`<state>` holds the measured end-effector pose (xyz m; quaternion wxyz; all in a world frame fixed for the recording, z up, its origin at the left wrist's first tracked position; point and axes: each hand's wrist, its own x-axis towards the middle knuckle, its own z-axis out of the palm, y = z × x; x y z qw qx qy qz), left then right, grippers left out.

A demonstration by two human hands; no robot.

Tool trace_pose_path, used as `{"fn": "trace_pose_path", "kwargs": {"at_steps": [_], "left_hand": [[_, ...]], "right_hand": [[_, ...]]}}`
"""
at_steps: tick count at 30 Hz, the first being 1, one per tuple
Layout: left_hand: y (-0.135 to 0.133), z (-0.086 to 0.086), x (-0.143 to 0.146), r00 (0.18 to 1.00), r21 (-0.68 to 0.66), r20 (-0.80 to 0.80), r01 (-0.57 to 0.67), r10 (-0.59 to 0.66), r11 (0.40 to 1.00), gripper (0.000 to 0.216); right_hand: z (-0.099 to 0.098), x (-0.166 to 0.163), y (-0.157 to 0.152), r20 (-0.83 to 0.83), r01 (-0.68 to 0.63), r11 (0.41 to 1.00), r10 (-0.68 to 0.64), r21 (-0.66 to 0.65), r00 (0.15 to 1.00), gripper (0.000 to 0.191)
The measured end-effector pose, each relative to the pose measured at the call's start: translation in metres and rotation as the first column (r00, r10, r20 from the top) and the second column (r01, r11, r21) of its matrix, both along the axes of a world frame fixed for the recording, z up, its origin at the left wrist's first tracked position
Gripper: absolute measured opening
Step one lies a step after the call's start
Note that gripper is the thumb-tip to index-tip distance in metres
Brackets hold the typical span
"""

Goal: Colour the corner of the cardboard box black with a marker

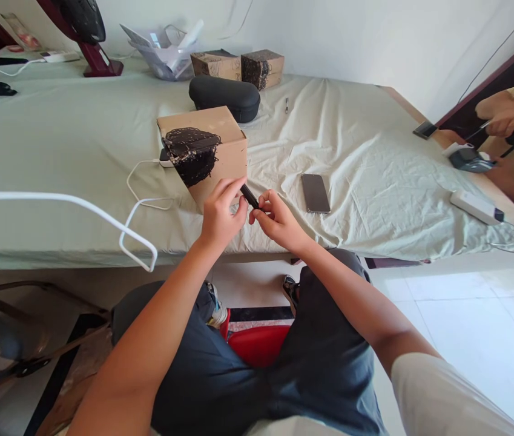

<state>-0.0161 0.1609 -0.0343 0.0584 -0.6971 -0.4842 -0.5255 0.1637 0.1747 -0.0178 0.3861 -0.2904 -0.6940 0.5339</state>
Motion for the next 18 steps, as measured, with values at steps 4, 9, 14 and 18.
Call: {"fn": "trace_pose_path", "kwargs": {"at_steps": [4, 9, 14, 18], "left_hand": [[-0.002, 0.0, 0.004, 0.996, -0.018, 0.014, 0.085, -0.085, 0.996, 0.052], [-0.003, -0.02, 0.013, 0.988, -0.09, 0.036, 0.151, -0.148, 0.984, 0.064], [-0.004, -0.044, 0.025, 0.998, -0.172, 0.024, 0.068, -0.065, 0.983, 0.085], [-0.001, -0.031, 0.012, 0.999, -0.07, 0.0, 0.051, -0.051, 0.996, 0.071]], "right_hand": [[-0.005, 0.003, 0.002, -0.002, 0.03, 1.0, -0.03, 0.01, 1.0, 0.021], [-0.016, 0.011, 0.019, 0.049, 0.036, 0.998, -0.033, -0.051, 0.998, 0.025], [-0.024, 0.022, 0.061, 0.46, 0.303, 0.941, -0.338, 0.149, 0.821, 0.012], [-0.03, 0.02, 0.081, 0.55, 0.315, 0.91, -0.414, 0.269, 0.725, 0.03]]}}
